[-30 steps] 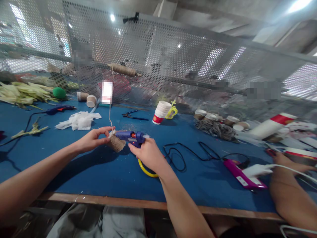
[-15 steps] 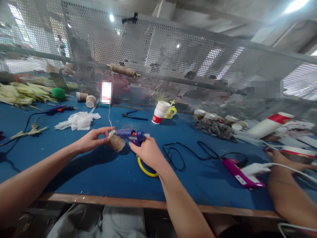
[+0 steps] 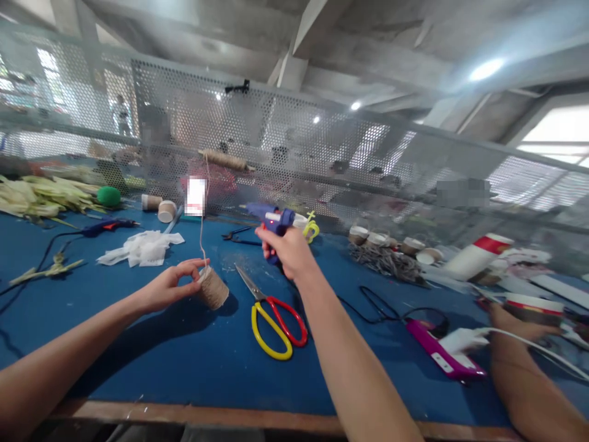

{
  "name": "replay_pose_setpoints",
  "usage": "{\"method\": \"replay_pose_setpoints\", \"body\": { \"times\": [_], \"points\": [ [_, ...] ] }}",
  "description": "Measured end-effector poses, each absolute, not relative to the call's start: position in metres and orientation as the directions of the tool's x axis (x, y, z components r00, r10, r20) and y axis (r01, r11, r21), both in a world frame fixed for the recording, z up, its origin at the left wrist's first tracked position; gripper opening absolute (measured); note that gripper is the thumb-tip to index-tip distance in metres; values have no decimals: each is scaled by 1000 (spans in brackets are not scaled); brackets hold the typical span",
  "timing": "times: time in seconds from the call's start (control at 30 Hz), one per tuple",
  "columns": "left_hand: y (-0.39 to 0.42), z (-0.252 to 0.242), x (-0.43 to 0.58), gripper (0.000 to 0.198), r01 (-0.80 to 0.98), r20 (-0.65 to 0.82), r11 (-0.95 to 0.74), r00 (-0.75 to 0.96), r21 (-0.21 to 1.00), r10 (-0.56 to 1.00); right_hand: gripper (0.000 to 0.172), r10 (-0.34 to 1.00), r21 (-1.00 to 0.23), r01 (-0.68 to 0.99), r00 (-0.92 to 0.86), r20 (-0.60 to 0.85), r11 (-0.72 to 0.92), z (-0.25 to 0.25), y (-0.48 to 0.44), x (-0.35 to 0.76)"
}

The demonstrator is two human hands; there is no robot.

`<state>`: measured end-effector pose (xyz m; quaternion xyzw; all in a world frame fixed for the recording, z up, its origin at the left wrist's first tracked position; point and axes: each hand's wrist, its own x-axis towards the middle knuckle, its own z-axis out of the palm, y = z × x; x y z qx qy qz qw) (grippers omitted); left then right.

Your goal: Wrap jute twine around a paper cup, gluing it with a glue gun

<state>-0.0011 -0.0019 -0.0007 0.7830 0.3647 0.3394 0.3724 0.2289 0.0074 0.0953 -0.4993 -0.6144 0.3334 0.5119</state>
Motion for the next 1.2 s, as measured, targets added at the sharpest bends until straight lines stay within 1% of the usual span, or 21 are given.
{"method": "replay_pose_setpoints", "body": {
  "times": [0.07,0.13,0.23,0.33,0.53,0.77,0.9,0.97,1.07,1.2],
  "points": [
    [-2,0,-1,16,320,260,-457,503,830,824,13,922,-913,205,94,377,352,122,28,231],
    [-2,0,-1,16,322,260,-459,505,828,823,8,900,-912,154,164,404,381,147,44,231],
    [-2,0,0,18,326,258,-459,505,827,824,3,897,-919,105,202,394,380,170,59,229],
    [-2,-1,0,18,329,256,-458,506,826,824,6,910,-936,81,221,351,341,174,63,227],
    [-3,-1,0,18,323,261,-452,491,832,831,15,933,-959,139,235,274,247,151,63,229],
    [-2,-2,-1,18,315,261,-450,495,835,829,19,938,-956,189,224,265,224,133,78,213],
    [-2,0,-1,20,328,254,-448,492,832,833,12,952,-947,249,177,250,203,121,74,210],
    [-3,0,0,21,333,253,-447,488,830,835,11,963,-939,300,155,221,167,106,65,217],
    [-4,0,1,20,343,251,-448,488,825,836,16,977,-909,410,152,148,74,74,51,234],
    [-5,1,2,17,351,257,-462,496,814,830,25,976,-805,591,203,81,-55,28,43,257]
  ]
}}
